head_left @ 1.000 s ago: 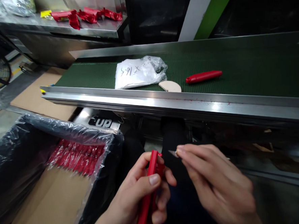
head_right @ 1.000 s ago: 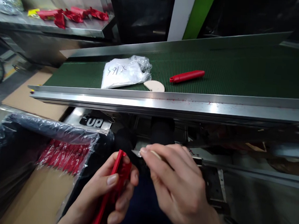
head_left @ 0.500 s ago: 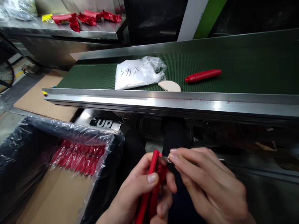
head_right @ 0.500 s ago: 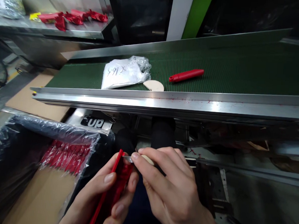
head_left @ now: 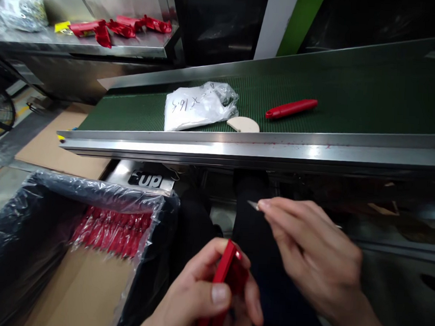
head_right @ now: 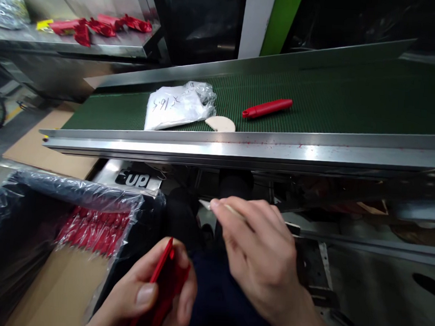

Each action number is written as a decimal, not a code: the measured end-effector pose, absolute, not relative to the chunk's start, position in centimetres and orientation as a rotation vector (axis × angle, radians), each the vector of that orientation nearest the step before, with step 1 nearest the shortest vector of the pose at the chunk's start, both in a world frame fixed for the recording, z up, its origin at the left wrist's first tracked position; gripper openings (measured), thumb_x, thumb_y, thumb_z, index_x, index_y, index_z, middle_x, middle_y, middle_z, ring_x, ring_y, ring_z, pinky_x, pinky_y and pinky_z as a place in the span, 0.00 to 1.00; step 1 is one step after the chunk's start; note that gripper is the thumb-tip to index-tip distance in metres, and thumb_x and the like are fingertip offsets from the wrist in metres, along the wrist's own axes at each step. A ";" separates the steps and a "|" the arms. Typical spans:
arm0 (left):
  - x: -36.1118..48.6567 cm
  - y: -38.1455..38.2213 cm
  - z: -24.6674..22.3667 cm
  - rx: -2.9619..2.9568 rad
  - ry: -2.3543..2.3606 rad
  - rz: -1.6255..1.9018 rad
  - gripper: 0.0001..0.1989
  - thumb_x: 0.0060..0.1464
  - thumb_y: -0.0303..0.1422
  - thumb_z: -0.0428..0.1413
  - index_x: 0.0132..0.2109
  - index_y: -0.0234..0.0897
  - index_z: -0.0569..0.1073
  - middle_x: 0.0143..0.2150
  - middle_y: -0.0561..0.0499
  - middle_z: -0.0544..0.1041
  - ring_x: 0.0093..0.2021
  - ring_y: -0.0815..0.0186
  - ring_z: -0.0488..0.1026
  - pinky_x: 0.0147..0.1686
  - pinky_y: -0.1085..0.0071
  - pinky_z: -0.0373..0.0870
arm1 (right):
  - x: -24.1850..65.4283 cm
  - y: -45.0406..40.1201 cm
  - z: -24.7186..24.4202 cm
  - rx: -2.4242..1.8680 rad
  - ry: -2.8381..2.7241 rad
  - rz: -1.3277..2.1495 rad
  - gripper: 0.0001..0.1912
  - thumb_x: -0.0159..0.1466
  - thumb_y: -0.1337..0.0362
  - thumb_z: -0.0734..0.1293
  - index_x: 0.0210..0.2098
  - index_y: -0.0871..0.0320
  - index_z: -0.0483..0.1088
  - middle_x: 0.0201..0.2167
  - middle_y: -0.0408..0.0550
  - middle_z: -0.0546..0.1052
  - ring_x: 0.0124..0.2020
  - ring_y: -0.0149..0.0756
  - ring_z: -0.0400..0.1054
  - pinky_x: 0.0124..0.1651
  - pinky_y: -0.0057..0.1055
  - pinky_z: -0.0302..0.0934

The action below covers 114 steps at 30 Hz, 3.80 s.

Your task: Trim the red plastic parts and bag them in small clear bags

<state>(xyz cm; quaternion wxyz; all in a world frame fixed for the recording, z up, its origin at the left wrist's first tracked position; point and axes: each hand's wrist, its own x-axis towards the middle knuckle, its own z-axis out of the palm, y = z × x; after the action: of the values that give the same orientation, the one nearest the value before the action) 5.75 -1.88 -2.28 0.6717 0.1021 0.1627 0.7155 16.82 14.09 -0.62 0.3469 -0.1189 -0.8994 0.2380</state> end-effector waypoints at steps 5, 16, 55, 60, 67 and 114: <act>5.9 -1.8 -1.9 0.064 0.340 1.612 0.19 0.68 0.39 0.43 0.54 0.34 0.71 0.36 0.38 0.80 0.27 0.67 0.77 0.23 0.80 0.72 | 17.5 14.1 0.1 -0.203 -2.402 0.768 0.21 0.61 0.83 0.65 0.51 0.63 0.72 0.47 0.54 0.75 0.48 0.38 0.69 0.47 0.39 0.64; 5.5 -1.9 -1.2 -0.035 0.185 1.510 0.22 0.66 0.39 0.45 0.52 0.27 0.75 0.30 0.38 0.80 0.28 0.64 0.78 0.23 0.78 0.70 | 17.3 14.1 0.0 -0.013 -2.449 0.727 0.21 0.61 0.81 0.66 0.52 0.61 0.72 0.49 0.54 0.74 0.46 0.42 0.66 0.46 0.45 0.60; 2.1 2.4 0.8 -0.277 0.748 1.962 0.16 0.68 0.40 0.43 0.51 0.35 0.69 0.34 0.49 0.70 0.24 0.72 0.66 0.20 0.79 0.66 | 16.3 10.0 0.6 -0.014 -2.538 0.736 0.16 0.61 0.78 0.64 0.45 0.60 0.75 0.38 0.53 0.79 0.37 0.38 0.72 0.38 0.35 0.66; 2.1 2.4 0.5 -0.245 0.776 1.970 0.16 0.68 0.40 0.43 0.51 0.36 0.69 0.34 0.49 0.70 0.24 0.72 0.66 0.21 0.79 0.67 | 15.9 10.2 0.7 -0.034 -2.522 0.735 0.16 0.61 0.78 0.63 0.45 0.60 0.75 0.37 0.52 0.79 0.36 0.36 0.73 0.39 0.34 0.66; 2.1 2.5 0.2 -0.220 0.829 1.977 0.16 0.68 0.41 0.44 0.53 0.38 0.69 0.35 0.50 0.70 0.25 0.72 0.65 0.20 0.79 0.67 | 15.4 10.3 0.9 -0.038 -2.534 0.755 0.16 0.60 0.79 0.63 0.44 0.60 0.76 0.36 0.51 0.79 0.36 0.35 0.72 0.39 0.33 0.67; -1.9 -0.3 -3.7 -0.539 0.958 2.109 0.11 0.62 0.38 0.56 0.38 0.36 0.65 0.35 0.49 0.71 0.37 0.60 0.73 0.37 0.61 0.77 | 7.5 12.8 -0.9 -0.350 -2.535 1.079 0.12 0.66 0.68 0.67 0.48 0.48 0.73 0.44 0.39 0.77 0.44 0.25 0.72 0.49 0.18 0.66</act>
<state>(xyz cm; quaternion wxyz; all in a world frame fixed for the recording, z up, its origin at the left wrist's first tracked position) -1.87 -0.30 -3.70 0.3724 -0.2104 0.3737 0.8230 7.45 12.78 -0.86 0.1813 -0.1239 -0.8976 0.3821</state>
